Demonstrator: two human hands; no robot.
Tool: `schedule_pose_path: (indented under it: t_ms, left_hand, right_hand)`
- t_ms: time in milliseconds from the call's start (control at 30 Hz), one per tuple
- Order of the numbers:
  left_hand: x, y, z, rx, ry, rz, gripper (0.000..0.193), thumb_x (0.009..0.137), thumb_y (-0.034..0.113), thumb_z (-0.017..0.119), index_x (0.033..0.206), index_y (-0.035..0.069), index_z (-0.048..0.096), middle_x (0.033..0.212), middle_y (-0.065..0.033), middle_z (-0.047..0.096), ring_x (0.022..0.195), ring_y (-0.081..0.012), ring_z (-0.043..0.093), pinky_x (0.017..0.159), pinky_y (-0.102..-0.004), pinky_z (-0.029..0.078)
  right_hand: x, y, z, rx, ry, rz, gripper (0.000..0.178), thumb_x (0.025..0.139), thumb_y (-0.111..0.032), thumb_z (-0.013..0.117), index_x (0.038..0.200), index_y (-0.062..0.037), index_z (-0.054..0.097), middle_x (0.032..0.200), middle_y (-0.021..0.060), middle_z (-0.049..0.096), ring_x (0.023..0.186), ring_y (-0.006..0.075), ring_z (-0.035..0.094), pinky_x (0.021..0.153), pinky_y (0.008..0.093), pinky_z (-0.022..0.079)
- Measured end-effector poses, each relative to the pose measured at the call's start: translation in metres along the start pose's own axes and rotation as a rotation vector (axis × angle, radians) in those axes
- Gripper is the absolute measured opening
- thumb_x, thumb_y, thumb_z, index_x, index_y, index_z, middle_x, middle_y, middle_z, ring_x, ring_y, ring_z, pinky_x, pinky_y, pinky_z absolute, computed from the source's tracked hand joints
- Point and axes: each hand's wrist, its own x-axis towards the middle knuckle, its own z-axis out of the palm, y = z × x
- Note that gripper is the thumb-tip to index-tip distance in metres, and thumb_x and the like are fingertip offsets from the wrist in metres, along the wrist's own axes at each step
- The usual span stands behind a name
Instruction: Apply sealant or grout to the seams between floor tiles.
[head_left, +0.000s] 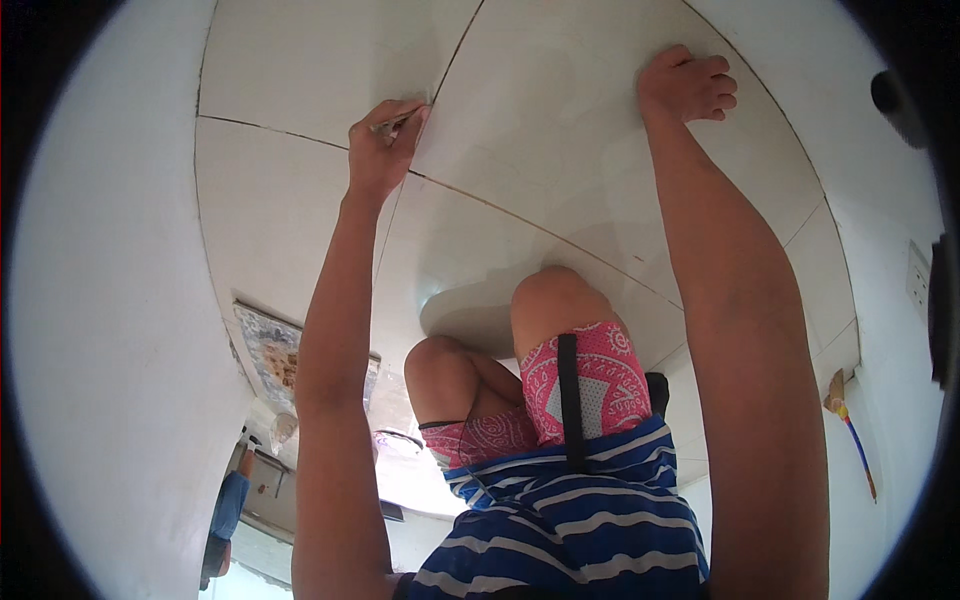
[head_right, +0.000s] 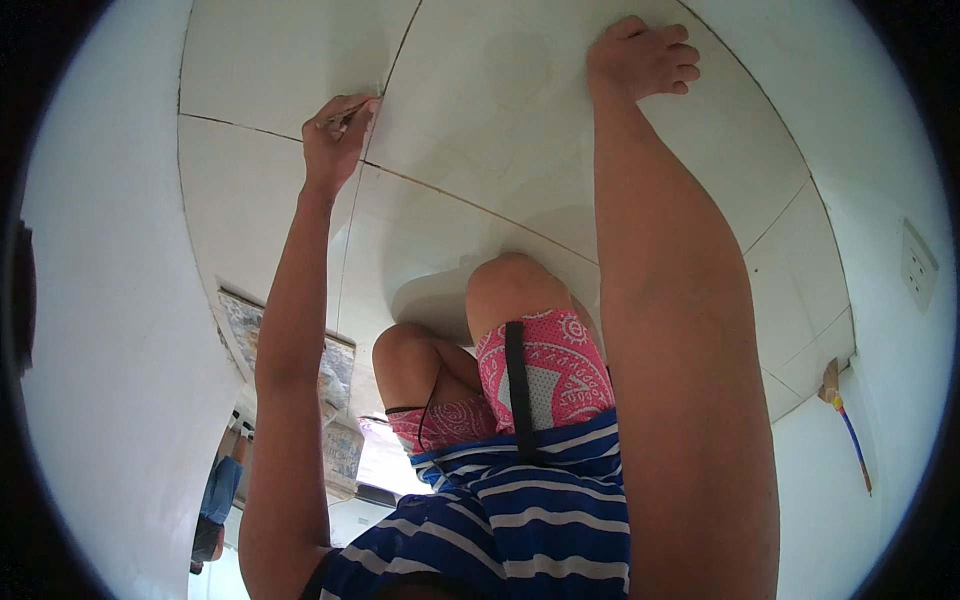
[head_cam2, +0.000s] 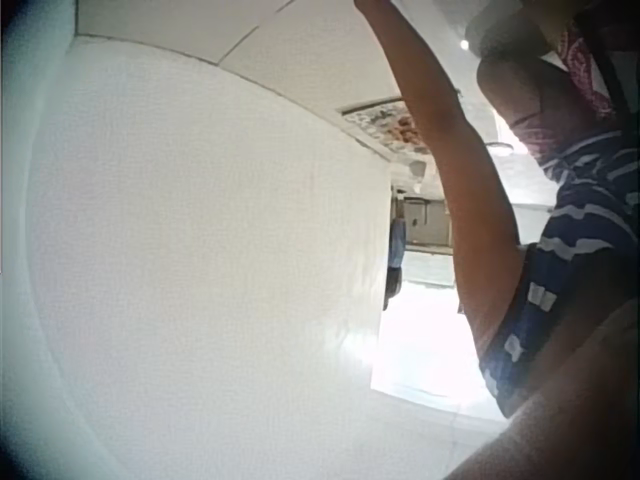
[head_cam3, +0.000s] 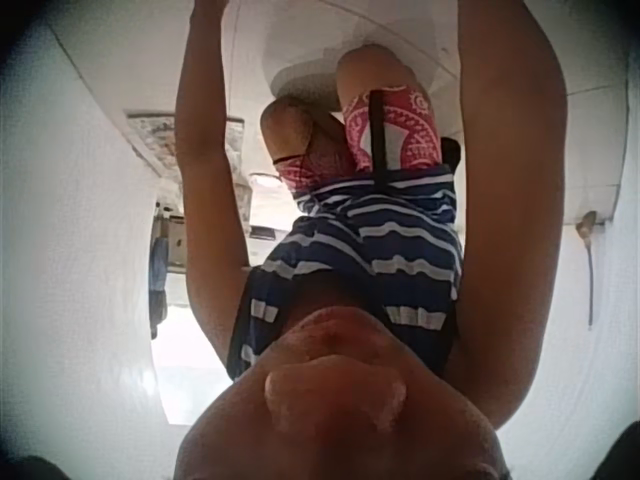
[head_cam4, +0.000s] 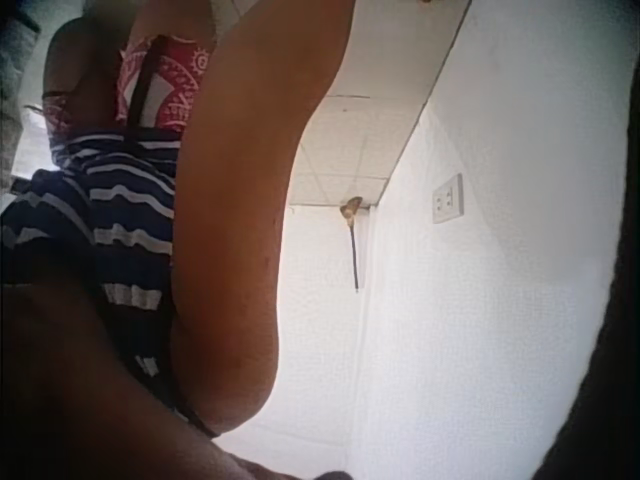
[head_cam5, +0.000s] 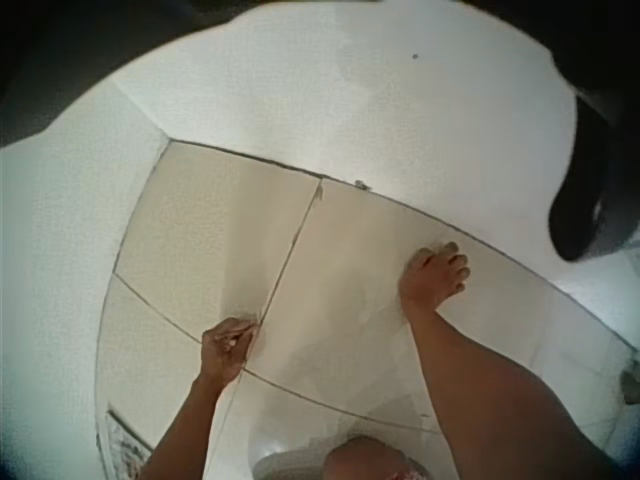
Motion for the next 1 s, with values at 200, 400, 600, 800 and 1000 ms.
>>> schedule_pose_path:
  t_ms: [200, 400, 600, 800, 1000]
  left_hand:
    - [0.006, 0.008, 0.000, -0.023, -0.041, -0.037, 0.014, 0.092, 0.009, 0.069, 0.102, 0.000, 0.072, 0.093, -0.0034, 0.070, 0.079, -0.0102, 0.062, 0.073, -0.0240, 0.050]
    - [-0.002, 0.007, 0.000, 0.222, -0.027, 0.268, 0.012, 0.089, 0.003, 0.066, 0.100, 0.003, 0.070, 0.092, -0.0096, 0.069, 0.076, -0.0203, 0.063, 0.070, -0.0279, 0.050]
    - [-0.029, -0.011, -0.012, 0.186, -0.039, 0.197, 0.009, 0.090, 0.002, 0.063, 0.098, 0.000, 0.068, 0.087, -0.0072, 0.067, 0.078, -0.0173, 0.062, 0.071, -0.0276, 0.049]
    - [-0.011, 0.005, -0.006, -0.027, -0.074, -0.056, 0.010, 0.094, 0.006, 0.063, 0.098, -0.001, 0.069, 0.085, -0.0011, 0.065, 0.077, -0.0095, 0.058, 0.072, -0.0240, 0.048]
    - [-0.001, 0.001, -0.002, -0.116, -0.075, -0.059, 0.013, 0.095, 0.009, 0.064, 0.102, 0.000, 0.070, 0.087, -0.0003, 0.066, 0.074, -0.0076, 0.057, 0.067, -0.0219, 0.047]
  right_hand:
    - [0.011, 0.009, 0.014, -0.027, 0.016, 0.008, 0.051, 0.084, -0.033, 0.048, 0.118, 0.0049, 0.046, 0.111, 0.0222, 0.046, 0.101, 0.0338, 0.044, 0.083, 0.0476, 0.037]
    - [0.000, 0.001, -0.004, 0.032, -0.054, -0.001, 0.055, 0.084, -0.033, 0.048, 0.122, 0.0063, 0.044, 0.112, 0.0227, 0.046, 0.100, 0.0339, 0.043, 0.083, 0.0476, 0.036]
    - [-0.001, 0.000, 0.000, 0.016, 0.032, -0.018, 0.043, 0.085, -0.030, 0.046, 0.112, 0.0038, 0.047, 0.106, 0.0208, 0.045, 0.096, 0.0328, 0.041, 0.081, 0.0459, 0.032]
    - [-0.003, -0.003, -0.006, 0.008, -0.006, -0.009, 0.042, 0.085, -0.030, 0.046, 0.111, 0.0027, 0.047, 0.107, 0.0202, 0.045, 0.096, 0.0321, 0.040, 0.080, 0.0457, 0.033]
    - [-0.004, -0.003, -0.003, 0.008, -0.023, -0.009, 0.042, 0.085, -0.030, 0.046, 0.111, 0.0023, 0.047, 0.108, 0.0203, 0.044, 0.097, 0.0320, 0.040, 0.082, 0.0457, 0.033]
